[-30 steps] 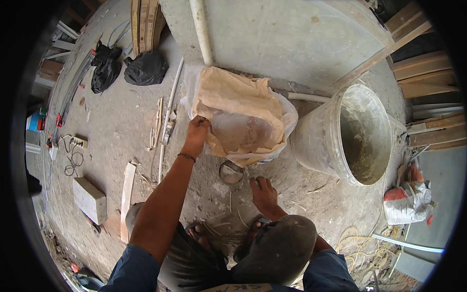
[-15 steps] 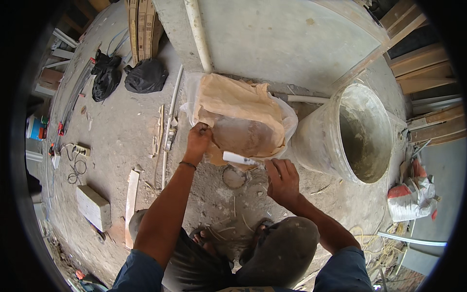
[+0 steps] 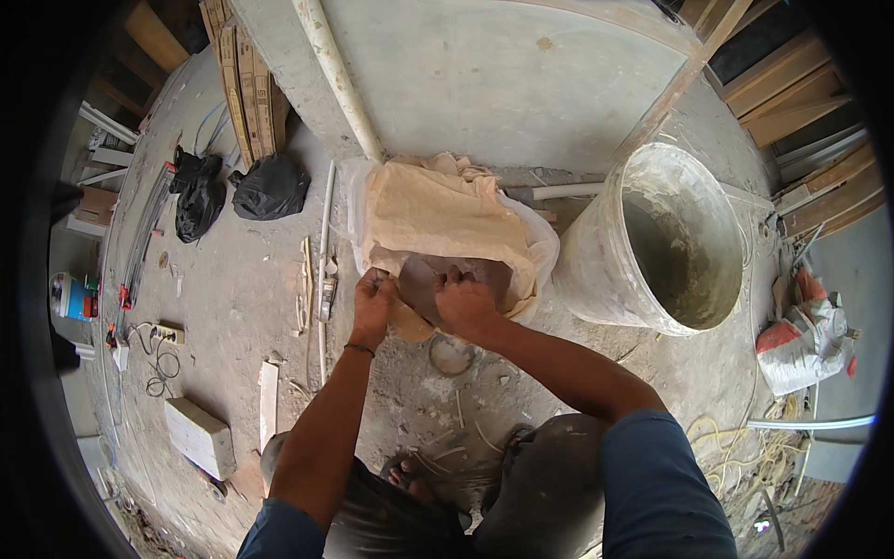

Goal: The person scoops joint compound from a bag into a small container using a putty knife, then applies the compound to a vertical metal trim piece. The person repeatedly dips the putty knife into the container and smooths the compound along the trim.

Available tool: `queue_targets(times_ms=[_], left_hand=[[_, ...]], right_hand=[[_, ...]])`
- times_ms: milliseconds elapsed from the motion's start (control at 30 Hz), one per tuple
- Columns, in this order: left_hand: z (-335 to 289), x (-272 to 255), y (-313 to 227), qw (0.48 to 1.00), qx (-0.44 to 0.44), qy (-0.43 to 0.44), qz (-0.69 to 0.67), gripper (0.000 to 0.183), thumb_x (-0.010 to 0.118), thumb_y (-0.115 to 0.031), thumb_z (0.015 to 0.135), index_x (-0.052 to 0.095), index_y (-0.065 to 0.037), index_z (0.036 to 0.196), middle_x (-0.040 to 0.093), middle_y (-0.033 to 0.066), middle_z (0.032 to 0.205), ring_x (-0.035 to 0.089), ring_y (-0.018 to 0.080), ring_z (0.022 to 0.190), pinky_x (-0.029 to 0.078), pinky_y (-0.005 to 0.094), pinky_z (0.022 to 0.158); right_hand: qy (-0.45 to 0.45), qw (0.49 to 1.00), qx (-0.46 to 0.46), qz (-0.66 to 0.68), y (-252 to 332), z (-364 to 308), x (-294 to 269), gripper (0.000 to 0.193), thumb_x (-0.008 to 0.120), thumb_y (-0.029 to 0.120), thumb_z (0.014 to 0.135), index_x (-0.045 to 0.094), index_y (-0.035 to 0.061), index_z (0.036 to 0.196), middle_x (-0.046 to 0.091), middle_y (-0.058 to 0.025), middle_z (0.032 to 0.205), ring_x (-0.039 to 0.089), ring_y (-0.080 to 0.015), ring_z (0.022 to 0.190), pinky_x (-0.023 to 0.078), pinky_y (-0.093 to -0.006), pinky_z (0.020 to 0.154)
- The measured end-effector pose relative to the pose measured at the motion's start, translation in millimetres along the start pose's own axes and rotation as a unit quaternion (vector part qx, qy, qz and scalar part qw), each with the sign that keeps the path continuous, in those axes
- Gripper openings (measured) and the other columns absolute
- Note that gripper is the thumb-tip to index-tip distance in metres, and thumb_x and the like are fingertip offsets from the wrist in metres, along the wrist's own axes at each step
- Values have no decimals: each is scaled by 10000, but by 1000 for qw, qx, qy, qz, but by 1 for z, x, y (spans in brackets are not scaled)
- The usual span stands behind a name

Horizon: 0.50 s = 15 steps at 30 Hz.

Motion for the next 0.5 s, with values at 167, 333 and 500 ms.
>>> queue_targets(times_ms=[167,333,500], left_hand=[[2,-3,12,998,-39,20,-53,76,589,-14,1002,625,-43,941,634,-1,879,570,75,769,509,271,704],[-3,13,-6,998,-28,53,-36,83,570,11,996,626,-35,955,636,6,895,579,81,785,518,273,717],[-3,23,-20,997,-11,75,15,74,573,7,985,631,-29,956,633,3,897,566,76,793,501,267,734]], right_hand=[[88,988,57,115,-44,-5,28,347,597,101,904,659,8,1233,750,-187,964,738,-342,1003,594,-495,832],[83,985,62,137,-62,12,66,267,620,106,879,723,12,1106,754,-194,1000,729,-344,1030,564,-460,916],[155,968,93,174,-67,19,109,325,663,119,828,744,26,1130,748,-210,1107,703,-347,1138,537,-454,993]])
Point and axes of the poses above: each hand's wrist, its own z-axis towards the middle knuckle, its own x-axis out of the palm, y = z × x, the point moved 10 cm from there along z, towards the middle knuckle
